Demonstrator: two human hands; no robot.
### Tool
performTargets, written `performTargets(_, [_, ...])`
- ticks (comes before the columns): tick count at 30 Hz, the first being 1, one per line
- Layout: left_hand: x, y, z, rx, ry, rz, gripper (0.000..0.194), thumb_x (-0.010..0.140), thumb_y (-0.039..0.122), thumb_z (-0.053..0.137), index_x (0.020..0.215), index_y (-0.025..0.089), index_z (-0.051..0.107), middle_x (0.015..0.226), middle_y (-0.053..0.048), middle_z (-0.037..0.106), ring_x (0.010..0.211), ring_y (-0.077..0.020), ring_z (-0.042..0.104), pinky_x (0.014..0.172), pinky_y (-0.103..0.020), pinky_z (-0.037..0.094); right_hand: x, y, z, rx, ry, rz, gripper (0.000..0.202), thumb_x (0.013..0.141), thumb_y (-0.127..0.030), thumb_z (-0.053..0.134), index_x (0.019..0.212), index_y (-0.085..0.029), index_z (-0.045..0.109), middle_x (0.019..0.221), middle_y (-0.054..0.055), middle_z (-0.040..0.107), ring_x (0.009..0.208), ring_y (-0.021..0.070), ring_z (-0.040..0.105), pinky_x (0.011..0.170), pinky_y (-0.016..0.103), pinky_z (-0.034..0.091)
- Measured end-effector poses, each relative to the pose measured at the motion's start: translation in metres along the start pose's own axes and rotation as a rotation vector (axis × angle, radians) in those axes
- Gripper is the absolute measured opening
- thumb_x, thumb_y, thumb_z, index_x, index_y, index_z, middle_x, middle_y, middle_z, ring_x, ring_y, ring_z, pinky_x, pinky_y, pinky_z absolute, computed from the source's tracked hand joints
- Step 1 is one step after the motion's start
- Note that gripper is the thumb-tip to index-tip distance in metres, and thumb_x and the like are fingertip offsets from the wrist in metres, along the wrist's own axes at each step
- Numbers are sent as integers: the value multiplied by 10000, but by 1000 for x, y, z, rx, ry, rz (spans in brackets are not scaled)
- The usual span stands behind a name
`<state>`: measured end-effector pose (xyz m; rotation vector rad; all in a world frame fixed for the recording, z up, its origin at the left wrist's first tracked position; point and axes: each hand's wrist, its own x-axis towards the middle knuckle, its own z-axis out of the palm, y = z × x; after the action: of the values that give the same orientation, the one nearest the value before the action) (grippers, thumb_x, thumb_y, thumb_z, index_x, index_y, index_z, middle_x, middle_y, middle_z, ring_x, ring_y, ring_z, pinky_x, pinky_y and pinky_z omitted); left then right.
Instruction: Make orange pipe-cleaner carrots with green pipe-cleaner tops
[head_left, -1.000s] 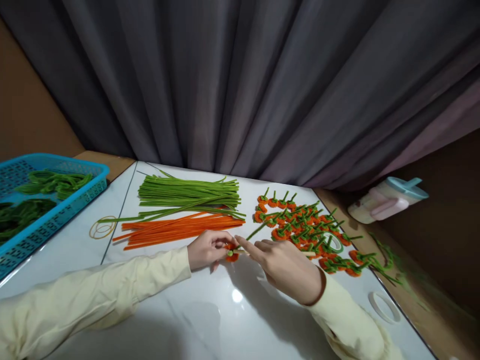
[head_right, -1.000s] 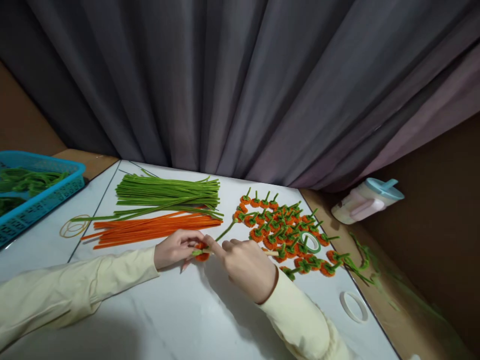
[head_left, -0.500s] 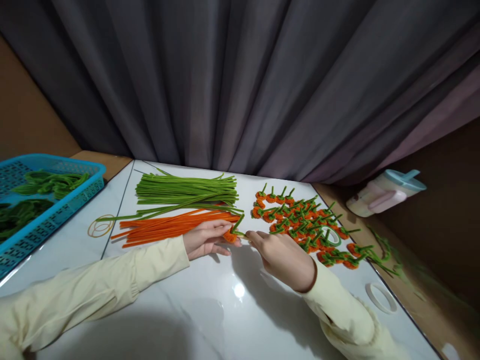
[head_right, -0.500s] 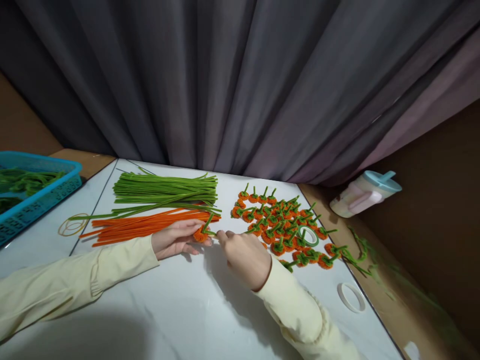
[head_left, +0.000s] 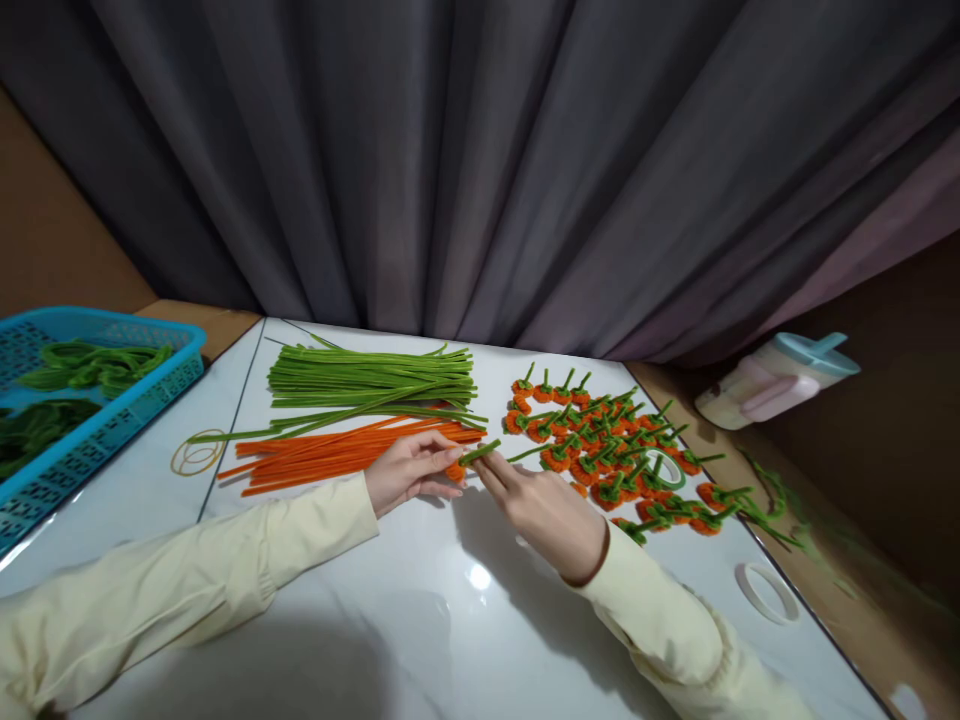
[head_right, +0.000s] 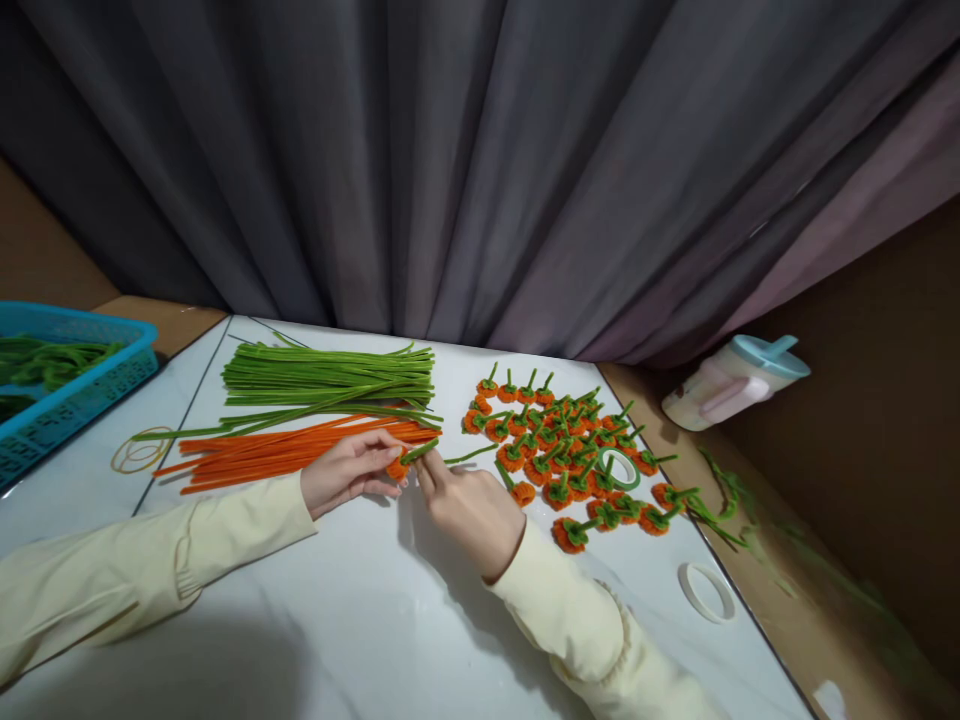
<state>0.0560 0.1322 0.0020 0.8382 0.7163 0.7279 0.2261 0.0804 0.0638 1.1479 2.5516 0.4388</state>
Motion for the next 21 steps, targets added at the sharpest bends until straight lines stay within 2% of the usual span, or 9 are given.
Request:
performTargets(5, [0, -2, 0, 57, 56, 85, 329, 598, 350, 741, 771, 110, 596, 766, -25, 626, 664, -121, 631, 591, -244, 567, 4, -6, 8, -43, -31, -18, 402, 854, -44, 288, 1243, -45, 388, 1165, 207, 516, 682, 169, 633, 482, 250, 483])
performTargets(8, [-1, -3, 1, 95, 94, 133, 340, 574, 332, 755, 767, 103, 594, 769, -25, 625, 667, -113, 616, 594, -256, 575, 7, -7, 10, -3, -33, 0, 402, 855, -47, 289, 1247, -62, 380, 1139, 190, 537, 650, 156, 632, 471, 234, 473])
performTargets(11, [-3, -3, 2, 99, 105, 169, 347, 563, 317, 761, 773, 100, 590, 802, -30, 630, 673, -111, 613, 598, -251, 578, 8, -7, 10, 24, 0, 57, 409, 856, -44, 270, 1248, -96, 375, 1203, 187, 496, 595, 137, 625, 442, 227, 451])
performTargets(15, [-4, -2, 2, 69, 96, 201, 328, 573, 310, 757, 751, 99, 580, 789, -17, 622, 676, -117, 618, 609, -265, 583, 7, -6, 9, 67, 38, 74, 401, 846, -34, 259, 1215, -100, 402, 1227, 187, 479, 599, 157, 624, 435, 250, 440])
performTargets(18, [-4, -2, 2, 53, 85, 229, 326, 569, 300, 763, 746, 98, 579, 767, -10, 620, 676, -119, 617, 616, -273, 584, 7, -5, 13, 203, 53, 88, 385, 822, -19, 302, 1176, -106, 426, 1168, 171, 525, 597, 154, 618, 469, 246, 437])
performTargets(21, [-6, -3, 2, 59, 78, 250, 316, 584, 293, 757, 762, 96, 586, 748, -10, 617, 677, -120, 615, 641, -283, 580, 7, -2, 21, 478, 136, 90, 396, 796, -15, 334, 1167, -123, 417, 1022, 129, 593, 601, 143, 600, 505, 230, 423])
